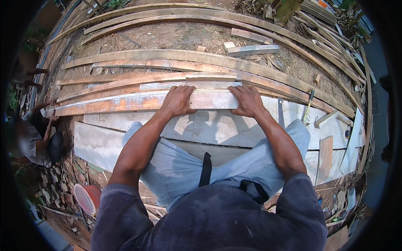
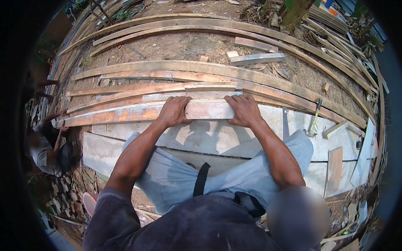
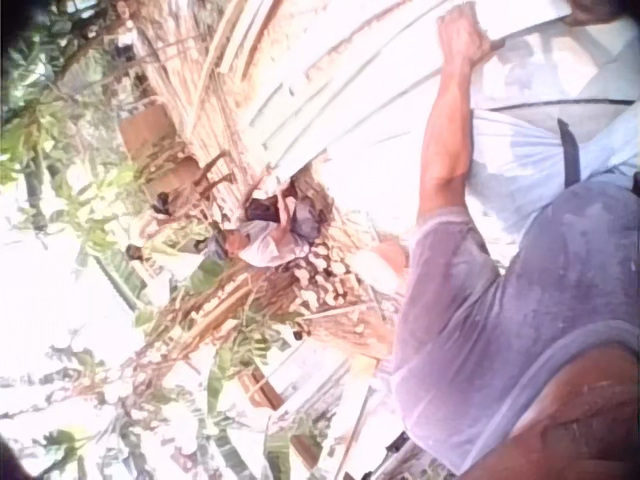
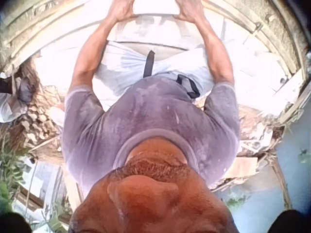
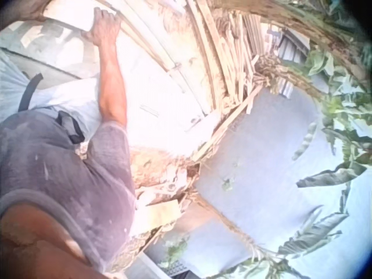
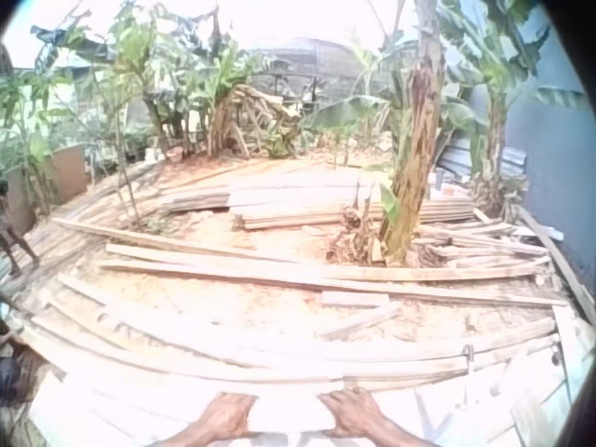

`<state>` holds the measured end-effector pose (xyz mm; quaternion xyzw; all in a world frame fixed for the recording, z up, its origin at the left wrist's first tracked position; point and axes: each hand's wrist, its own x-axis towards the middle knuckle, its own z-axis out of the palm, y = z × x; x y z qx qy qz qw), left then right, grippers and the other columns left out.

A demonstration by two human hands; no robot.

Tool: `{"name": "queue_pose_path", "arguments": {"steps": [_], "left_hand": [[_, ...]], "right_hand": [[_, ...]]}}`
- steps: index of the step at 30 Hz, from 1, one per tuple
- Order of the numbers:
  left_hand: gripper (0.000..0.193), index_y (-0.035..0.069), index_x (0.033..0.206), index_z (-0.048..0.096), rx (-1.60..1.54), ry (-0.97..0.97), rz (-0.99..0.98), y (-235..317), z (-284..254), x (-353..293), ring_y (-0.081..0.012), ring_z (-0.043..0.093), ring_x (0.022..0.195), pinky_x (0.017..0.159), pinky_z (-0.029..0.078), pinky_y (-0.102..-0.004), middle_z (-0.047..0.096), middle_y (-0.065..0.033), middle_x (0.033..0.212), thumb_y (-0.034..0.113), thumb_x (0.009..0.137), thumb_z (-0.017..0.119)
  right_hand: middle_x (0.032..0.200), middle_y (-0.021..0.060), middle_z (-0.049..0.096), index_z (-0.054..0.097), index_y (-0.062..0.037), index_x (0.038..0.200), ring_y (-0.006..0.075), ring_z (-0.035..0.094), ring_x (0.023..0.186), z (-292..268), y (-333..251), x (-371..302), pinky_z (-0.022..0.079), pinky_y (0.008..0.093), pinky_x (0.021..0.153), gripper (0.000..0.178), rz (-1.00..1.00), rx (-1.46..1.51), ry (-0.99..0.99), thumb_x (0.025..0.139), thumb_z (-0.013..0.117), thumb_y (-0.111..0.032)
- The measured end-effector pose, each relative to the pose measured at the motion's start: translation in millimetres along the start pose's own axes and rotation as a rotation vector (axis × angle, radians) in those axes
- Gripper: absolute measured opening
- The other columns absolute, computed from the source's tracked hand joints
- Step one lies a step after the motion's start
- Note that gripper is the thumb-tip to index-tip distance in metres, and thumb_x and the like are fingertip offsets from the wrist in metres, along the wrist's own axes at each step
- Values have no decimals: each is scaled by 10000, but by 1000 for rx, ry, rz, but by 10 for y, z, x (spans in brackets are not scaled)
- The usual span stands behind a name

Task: The person positions small wooden planks on a curved wooden frame, secures them with nails using a hammer, and cuts a plank to size with a hand saw. The person repeatedly aligns, nails, and saws pieces to fit the frame.

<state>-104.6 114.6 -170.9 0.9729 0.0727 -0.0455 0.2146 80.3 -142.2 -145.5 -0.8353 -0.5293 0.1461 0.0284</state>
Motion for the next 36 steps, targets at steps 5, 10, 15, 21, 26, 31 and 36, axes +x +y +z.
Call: {"name": "queue_pose_path", "arguments": {"steps": [5, 10, 15, 21, 26, 31, 36], "left_hand": [[856, 52, 1368, 558, -4, 52, 33, -50, 55, -5, -320, 568, 1251, 1087, 386, -445, 633, -156, 1295, 415, 658, 868], [821, 51, 1328, 564, 15, 64, 87, -38, 170, -92, -313, 587, 1204, 1053, 406, -439, 646, -143, 1231, 400, 664, 897], [805, 50, 1298, 553, 101, 9, 151, 28, 369, -283, -297, 568, 1153, 1038, 405, -429, 605, -123, 1191, 344, 637, 905], [814, 36, 1323, 536, 214, -19, 140, 96, 635, -410, -288, 547, 1209, 1070, 384, -426, 589, -128, 1247, 379, 676, 893], [854, 54, 1395, 507, 322, 25, 94, 131, 951, -636, -294, 500, 1333, 1124, 352, -452, 554, -143, 1390, 440, 722, 865], [874, 110, 1476, 446, 352, 1, 75, 84, 1229, -753, -297, 463, 1376, 1137, 344, -468, 517, -135, 1449, 439, 763, 831], [753, 156, 1551, 378, 446, -122, 111, 60, 1352, -840, -297, 445, 1380, 1127, 352, -470, 468, -129, 1501, 357, 906, 712]], "right_hand": [[1396, 123, 586, 456, -161, 1513, 309, 516, 1342, -3, 13, -16, 369, 487, 1114, 977, 17, -15, -48, 692, 863, -500], [1529, 222, 474, 303, -155, 1620, 401, 442, 1423, -3, 346, -130, 379, 534, 1156, 1075, 189, 416, 196, 777, 817, -581], [1582, 297, 365, 237, -129, 1634, 485, 490, 1354, 263, 631, -258, 472, 649, 999, 972, 986, 1036, -267, 939, 498, -757], [1476, 199, 508, 438, -94, 1517, 377, 577, 1236, 890, 533, -380, 557, 571, 886, 761, 914, 1530, -472, 1002, 500, -651], [1470, 213, 494, 473, -63, 1466, 375, 585, 1202, 1101, 396, -495, 604, 536, 825, 662, 1001, 1557, -438, 1017, 575, -540], [1428, 215, 510, 478, -28, 1437, 378, 593, 1164, 1296, 204, -636, 636, 508, 750, 663, 1085, 1444, -306, 1023, 561, -539], [1172, 148, 597, 564, -21, 1319, 276, 606, 1011, 1597, 147, -770, 623, 435, 690, 570, 1011, 1338, -278, 1023, 583, -508]]}}
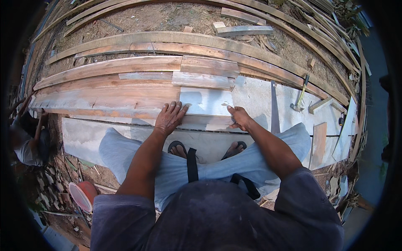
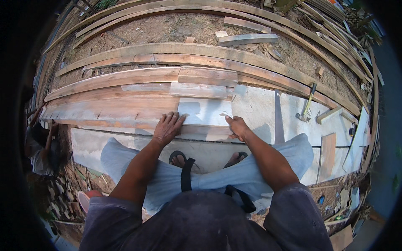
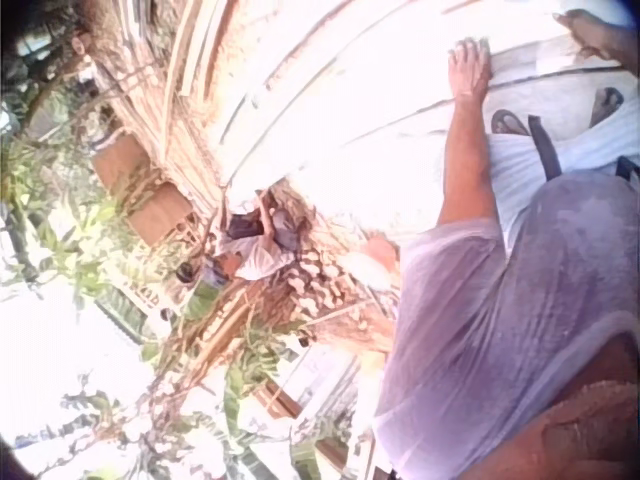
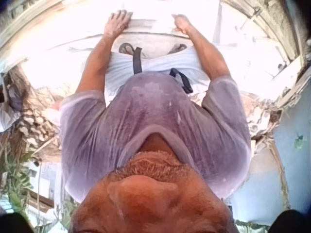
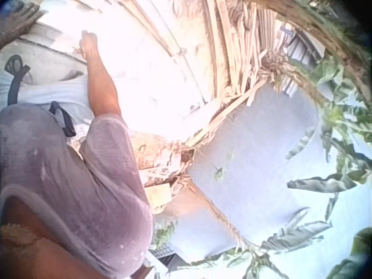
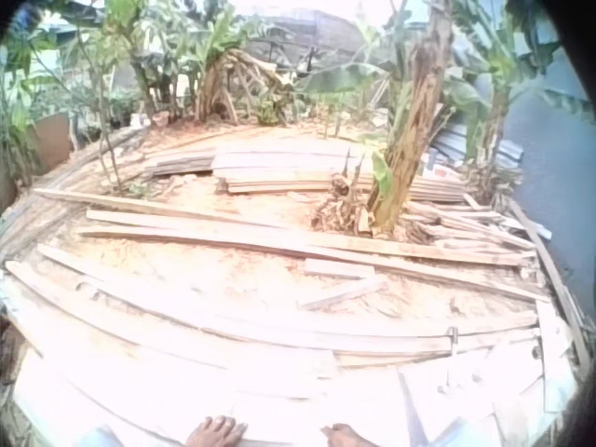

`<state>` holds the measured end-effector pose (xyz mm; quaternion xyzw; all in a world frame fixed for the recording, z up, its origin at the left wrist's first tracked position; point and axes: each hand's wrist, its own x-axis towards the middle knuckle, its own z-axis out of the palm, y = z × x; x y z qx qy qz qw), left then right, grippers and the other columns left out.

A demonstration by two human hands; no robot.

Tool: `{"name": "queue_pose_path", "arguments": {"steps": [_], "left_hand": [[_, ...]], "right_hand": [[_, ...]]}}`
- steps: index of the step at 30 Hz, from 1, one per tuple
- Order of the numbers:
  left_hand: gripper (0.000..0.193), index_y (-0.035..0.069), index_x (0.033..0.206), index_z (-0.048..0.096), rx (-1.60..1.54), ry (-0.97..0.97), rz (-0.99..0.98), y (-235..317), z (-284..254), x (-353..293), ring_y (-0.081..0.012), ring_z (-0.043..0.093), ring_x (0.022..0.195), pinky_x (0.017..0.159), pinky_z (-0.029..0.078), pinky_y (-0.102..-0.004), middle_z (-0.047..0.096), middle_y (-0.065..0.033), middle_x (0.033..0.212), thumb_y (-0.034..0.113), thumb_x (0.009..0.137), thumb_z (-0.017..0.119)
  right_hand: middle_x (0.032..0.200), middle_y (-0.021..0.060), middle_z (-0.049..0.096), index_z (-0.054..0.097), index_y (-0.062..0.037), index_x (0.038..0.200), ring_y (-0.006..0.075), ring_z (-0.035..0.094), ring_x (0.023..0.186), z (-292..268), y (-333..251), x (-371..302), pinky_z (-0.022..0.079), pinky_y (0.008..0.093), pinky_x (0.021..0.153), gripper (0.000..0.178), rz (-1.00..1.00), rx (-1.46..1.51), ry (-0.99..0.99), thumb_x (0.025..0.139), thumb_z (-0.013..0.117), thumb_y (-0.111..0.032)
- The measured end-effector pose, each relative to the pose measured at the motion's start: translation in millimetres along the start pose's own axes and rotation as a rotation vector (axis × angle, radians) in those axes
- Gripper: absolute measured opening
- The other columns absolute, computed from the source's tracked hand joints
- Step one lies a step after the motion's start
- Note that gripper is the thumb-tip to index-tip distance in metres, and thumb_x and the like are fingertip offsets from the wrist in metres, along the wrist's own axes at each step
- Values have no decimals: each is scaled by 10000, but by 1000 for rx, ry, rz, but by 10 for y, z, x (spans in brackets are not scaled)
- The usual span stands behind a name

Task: The person positions small wooden planks on a curved wooden frame, secures them with nails using a hammer, and cuts a plank to size with a hand saw. The person repeatedly aligns, nails, and saws pieces to fit the frame.

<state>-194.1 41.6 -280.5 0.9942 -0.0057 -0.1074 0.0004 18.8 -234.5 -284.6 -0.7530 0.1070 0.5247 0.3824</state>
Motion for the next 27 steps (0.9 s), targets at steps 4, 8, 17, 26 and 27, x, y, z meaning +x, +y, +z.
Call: {"name": "queue_pose_path", "arguments": {"steps": [4, 8, 17, 26, 27], "left_hand": [[697, 180, 1553, 387, -84, 13, 30, -21, 60, 46, -312, 476, 1331, 1072, 383, -449, 481, -138, 1483, 273, 918, 659], [668, 199, 1574, 370, -153, -181, 21, -28, -13, 96, -300, 447, 1384, 1091, 388, -444, 432, -133, 1558, 252, 951, 607], [598, 109, 1354, 631, -290, -869, 158, -372, -962, 676, -364, 635, 1202, 1027, 491, -479, 696, -187, 1220, 417, 856, 751], [476, 54, 1278, 644, -584, -401, 450, 317, -1937, 1519, -391, 679, 1106, 955, 525, -484, 721, -216, 1151, 357, 915, 696], [527, 60, 1355, 612, -524, -353, 474, 397, -1989, 1687, -393, 664, 1137, 966, 516, -486, 711, -230, 1168, 345, 918, 688]], "right_hand": [[1082, 107, 625, 600, -30, 1239, 220, 601, 974, 99, 197, 109, 569, 377, 724, 501, 27, 49, 6, 1031, 588, -486], [1191, 71, 632, 551, -116, 1352, 235, 614, 1072, 206, 308, 136, 546, 489, 906, 425, -12, -29, 18, 1058, 555, -423], [1079, 172, 717, 491, -22, 1472, 248, 681, 900, -607, 150, 113, 557, 360, 833, 548, -154, -305, 320, 990, 626, -244], [1465, 240, 480, 307, -118, 1587, 403, 486, 1373, -26, 598, -144, 432, 444, 1141, 1043, -311, -655, 178, 726, 892, -186], [1440, 238, 489, 319, -118, 1580, 408, 491, 1356, 145, 674, -152, 433, 458, 1135, 1034, -369, -604, 180, 723, 891, -191]]}}
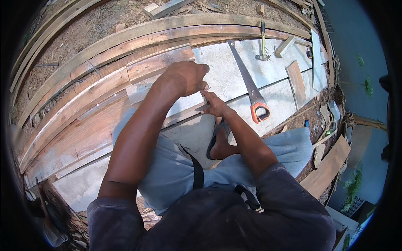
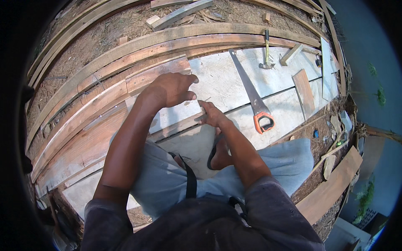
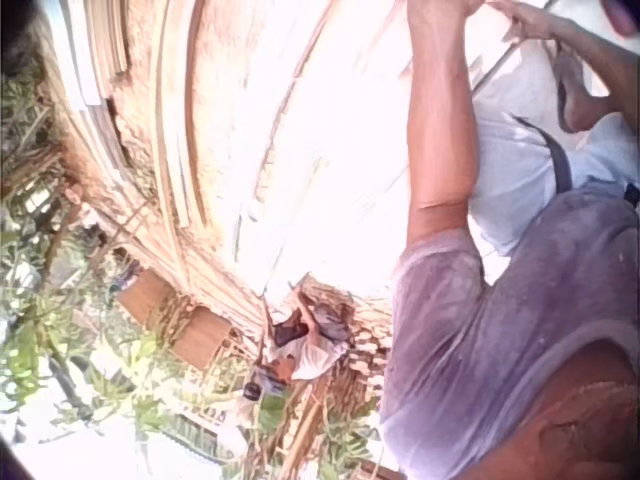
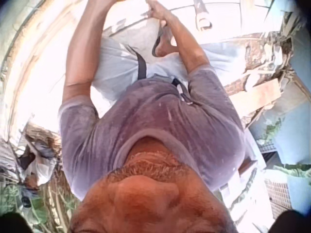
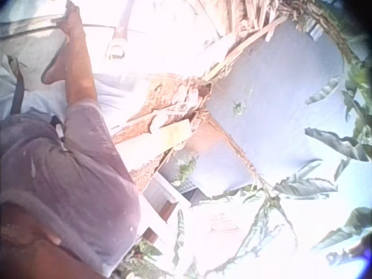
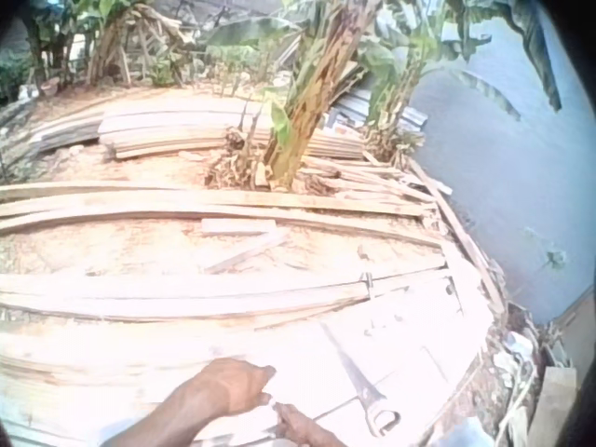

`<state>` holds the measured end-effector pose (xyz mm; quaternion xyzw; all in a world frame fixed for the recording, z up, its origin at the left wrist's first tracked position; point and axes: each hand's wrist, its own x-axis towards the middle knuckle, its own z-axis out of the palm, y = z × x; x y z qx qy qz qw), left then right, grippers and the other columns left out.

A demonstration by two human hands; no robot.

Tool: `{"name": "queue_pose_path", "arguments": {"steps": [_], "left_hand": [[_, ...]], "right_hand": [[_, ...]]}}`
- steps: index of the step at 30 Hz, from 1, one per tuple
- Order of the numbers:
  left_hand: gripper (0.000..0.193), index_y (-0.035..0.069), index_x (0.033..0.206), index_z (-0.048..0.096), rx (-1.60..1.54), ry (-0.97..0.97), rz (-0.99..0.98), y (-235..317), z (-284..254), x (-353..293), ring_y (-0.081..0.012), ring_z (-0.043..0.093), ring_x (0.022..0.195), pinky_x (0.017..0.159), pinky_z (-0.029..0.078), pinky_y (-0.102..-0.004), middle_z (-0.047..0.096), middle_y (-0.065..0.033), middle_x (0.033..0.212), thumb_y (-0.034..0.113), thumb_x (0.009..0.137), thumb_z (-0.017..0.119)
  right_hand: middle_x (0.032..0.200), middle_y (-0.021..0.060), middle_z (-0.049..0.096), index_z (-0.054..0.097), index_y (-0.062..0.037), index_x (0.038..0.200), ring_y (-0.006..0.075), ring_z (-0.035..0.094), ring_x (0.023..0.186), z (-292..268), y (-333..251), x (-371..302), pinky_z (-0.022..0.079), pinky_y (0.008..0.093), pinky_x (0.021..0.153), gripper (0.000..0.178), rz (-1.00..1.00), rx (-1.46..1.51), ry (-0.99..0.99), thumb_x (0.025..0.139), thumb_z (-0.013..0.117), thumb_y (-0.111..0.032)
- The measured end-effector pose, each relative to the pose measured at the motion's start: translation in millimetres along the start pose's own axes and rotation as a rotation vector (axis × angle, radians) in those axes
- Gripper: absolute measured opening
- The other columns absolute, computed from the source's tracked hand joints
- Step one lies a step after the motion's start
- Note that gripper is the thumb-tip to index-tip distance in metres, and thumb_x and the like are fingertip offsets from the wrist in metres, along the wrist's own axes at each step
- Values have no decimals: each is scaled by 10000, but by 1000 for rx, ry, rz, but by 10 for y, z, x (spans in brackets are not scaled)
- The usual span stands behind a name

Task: The person positions small wooden planks on a curved wooden frame, secures them with nails using a hammer, and cuts a plank to size with a hand saw. The person repeatedly aligns, nails, and saws pieces to fit the frame.

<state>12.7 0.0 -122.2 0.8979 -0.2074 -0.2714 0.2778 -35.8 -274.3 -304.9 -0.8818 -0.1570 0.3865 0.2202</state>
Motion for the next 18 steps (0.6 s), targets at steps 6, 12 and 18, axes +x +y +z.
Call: {"name": "queue_pose_path", "arguments": {"steps": [6, 12, 18], "left_hand": [[576, 56, 1402, 577, -95, 155, 219, 616, 45, 906, -389, 670, 1134, 965, 525, -486, 709, -217, 1200, 361, 927, 689], [567, 45, 1391, 588, -78, 15, 400, 998, 368, 1210, -384, 673, 1140, 969, 523, -474, 709, -229, 1204, 356, 930, 694], [641, 15, 1399, 581, -287, 126, 481, 676, 276, 993, -333, 691, 1107, 966, 534, -436, 712, -210, 1209, 428, 927, 711]], "right_hand": [[1402, 218, 530, 414, -64, 1500, 415, 521, 1306, 620, -86, -123, 441, 449, 1111, 849, 29, 130, 391, 777, 851, -155], [1428, 186, 538, 451, -74, 1479, 405, 521, 1310, 562, -20, -60, 447, 456, 1099, 795, -27, 139, 367, 795, 841, -186], [1387, 166, 584, 525, -88, 1423, 351, 535, 1316, 420, -65, -55, 443, 448, 1095, 702, 11, 137, 305, 808, 834, -231]]}}
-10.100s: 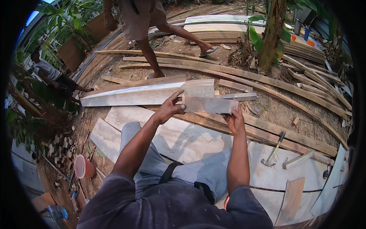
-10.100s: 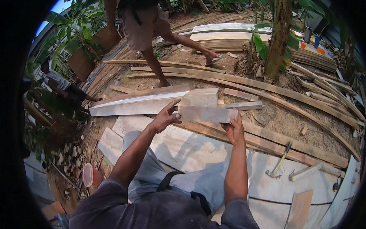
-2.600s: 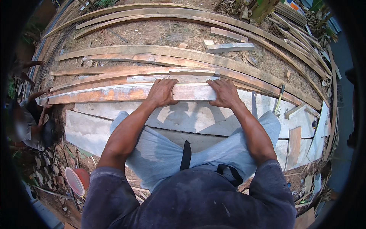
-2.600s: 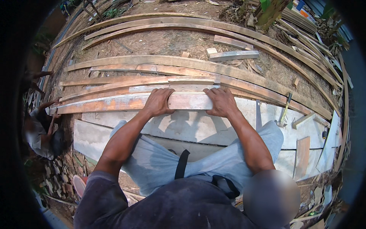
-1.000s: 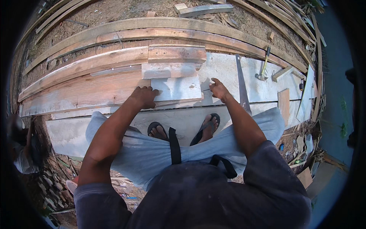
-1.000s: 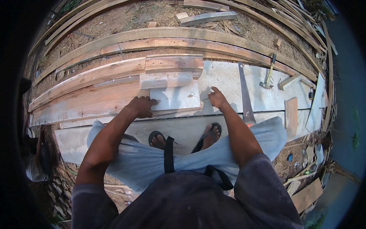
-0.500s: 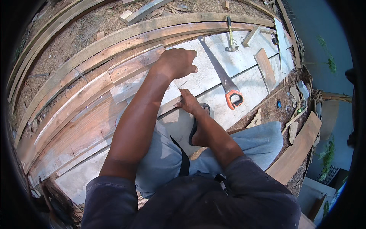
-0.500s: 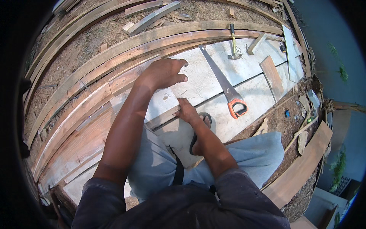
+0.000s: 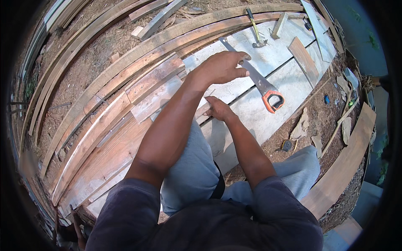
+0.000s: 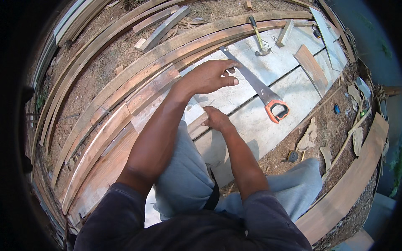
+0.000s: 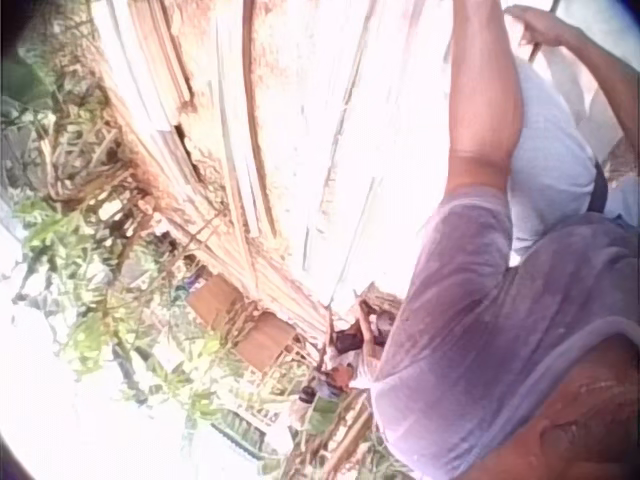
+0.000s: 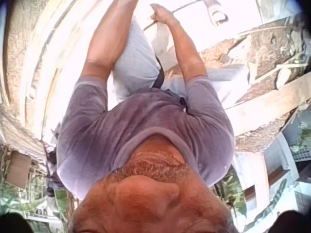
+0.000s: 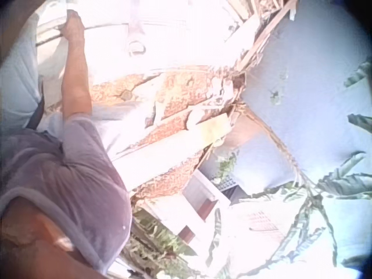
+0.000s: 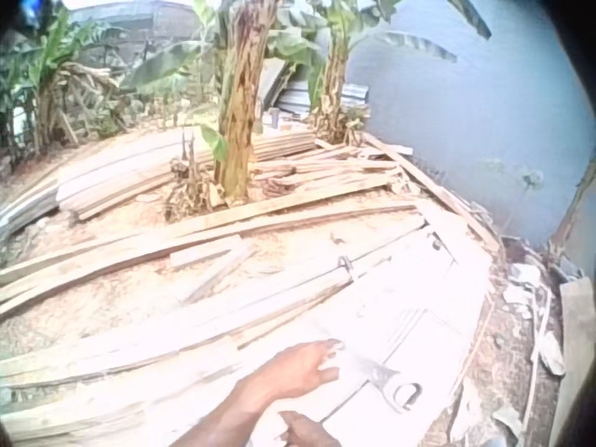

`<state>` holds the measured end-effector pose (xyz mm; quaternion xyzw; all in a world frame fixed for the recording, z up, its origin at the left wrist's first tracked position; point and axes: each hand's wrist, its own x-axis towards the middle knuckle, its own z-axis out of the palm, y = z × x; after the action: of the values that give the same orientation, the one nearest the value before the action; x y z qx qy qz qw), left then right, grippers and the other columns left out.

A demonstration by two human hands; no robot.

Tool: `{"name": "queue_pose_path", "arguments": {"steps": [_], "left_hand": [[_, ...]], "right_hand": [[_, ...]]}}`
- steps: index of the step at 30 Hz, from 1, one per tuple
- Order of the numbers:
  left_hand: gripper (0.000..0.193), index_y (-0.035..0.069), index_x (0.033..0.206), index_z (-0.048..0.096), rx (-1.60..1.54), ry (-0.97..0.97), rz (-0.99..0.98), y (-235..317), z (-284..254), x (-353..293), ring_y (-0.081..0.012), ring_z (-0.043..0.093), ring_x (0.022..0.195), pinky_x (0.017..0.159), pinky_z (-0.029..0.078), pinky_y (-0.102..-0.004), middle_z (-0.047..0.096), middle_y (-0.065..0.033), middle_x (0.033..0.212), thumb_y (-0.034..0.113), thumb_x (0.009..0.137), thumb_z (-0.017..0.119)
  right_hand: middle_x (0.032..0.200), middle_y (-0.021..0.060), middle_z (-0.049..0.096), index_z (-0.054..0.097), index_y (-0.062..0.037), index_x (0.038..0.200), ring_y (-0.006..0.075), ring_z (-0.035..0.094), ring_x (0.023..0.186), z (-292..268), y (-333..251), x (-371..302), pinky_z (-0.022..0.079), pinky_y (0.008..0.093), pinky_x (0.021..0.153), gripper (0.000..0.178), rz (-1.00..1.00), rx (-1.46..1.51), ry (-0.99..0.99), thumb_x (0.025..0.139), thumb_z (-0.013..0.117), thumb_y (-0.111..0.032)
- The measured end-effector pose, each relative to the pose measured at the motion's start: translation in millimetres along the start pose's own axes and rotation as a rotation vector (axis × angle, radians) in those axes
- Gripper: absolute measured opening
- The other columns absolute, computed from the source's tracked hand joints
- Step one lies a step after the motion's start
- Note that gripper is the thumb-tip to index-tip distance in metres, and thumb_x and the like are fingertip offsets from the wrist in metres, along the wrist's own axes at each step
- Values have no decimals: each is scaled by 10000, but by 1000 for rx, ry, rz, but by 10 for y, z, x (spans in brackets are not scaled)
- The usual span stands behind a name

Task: The person positions small wooden planks on a curved wooden frame, secures them with nails using a hammer, and cuts a plank to size with a hand saw. The person repeatedly aligns, nails, and saws pieces to fit the frame.

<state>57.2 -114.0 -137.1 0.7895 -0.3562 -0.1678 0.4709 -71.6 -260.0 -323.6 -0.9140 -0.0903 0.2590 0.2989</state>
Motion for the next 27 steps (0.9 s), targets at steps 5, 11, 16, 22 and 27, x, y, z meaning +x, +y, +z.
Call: {"name": "queue_pose_path", "arguments": {"steps": [5, 11, 16, 22, 27], "left_hand": [[660, 74, 1416, 590, -285, 129, -221, -509, -345, -1284, -276, 650, 1172, 1010, 518, -419, 663, -167, 1302, 435, 896, 775], [1006, 214, 1516, 480, 839, 635, -592, -1114, -556, -2871, -356, 509, 1379, 1150, 396, -542, 522, -156, 1500, 581, 667, 876], [1243, 200, 1538, 453, 744, 424, -961, -1361, -601, -3020, -394, 519, 1343, 1134, 378, -566, 575, -173, 1412, 665, 475, 898], [1207, 197, 1524, 480, 744, 423, -1010, -1191, -628, -3008, -364, 517, 1343, 1123, 369, -525, 601, -147, 1375, 704, 498, 866], [1157, 191, 1526, 484, 715, 532, -958, -1246, -540, -3010, -352, 479, 1376, 1187, 324, -512, 565, -145, 1439, 582, 530, 924]], "right_hand": [[1363, 187, 596, 519, -49, 1424, 384, 550, 1267, -11, -14, -6, 458, 448, 1072, 728, -79, 144, 56, 794, 845, -213], [1271, 200, 632, 533, -22, 1379, 394, 591, 1182, 44, 160, 92, 483, 455, 1004, 674, -207, 163, 81, 837, 804, -318], [1284, 215, 630, 513, -28, 1403, 407, 591, 1193, 110, 328, 117, 477, 468, 1016, 717, -298, 154, 111, 820, 836, -295], [1407, 209, 558, 452, -41, 1476, 406, 497, 1328, 117, 319, 71, 423, 459, 1113, 804, -224, 93, 64, 818, 847, -282], [1431, 243, 532, 419, -86, 1530, 393, 520, 1315, -371, 308, 194, 446, 442, 1103, 756, -234, 19, -98, 843, 735, -89]]}}
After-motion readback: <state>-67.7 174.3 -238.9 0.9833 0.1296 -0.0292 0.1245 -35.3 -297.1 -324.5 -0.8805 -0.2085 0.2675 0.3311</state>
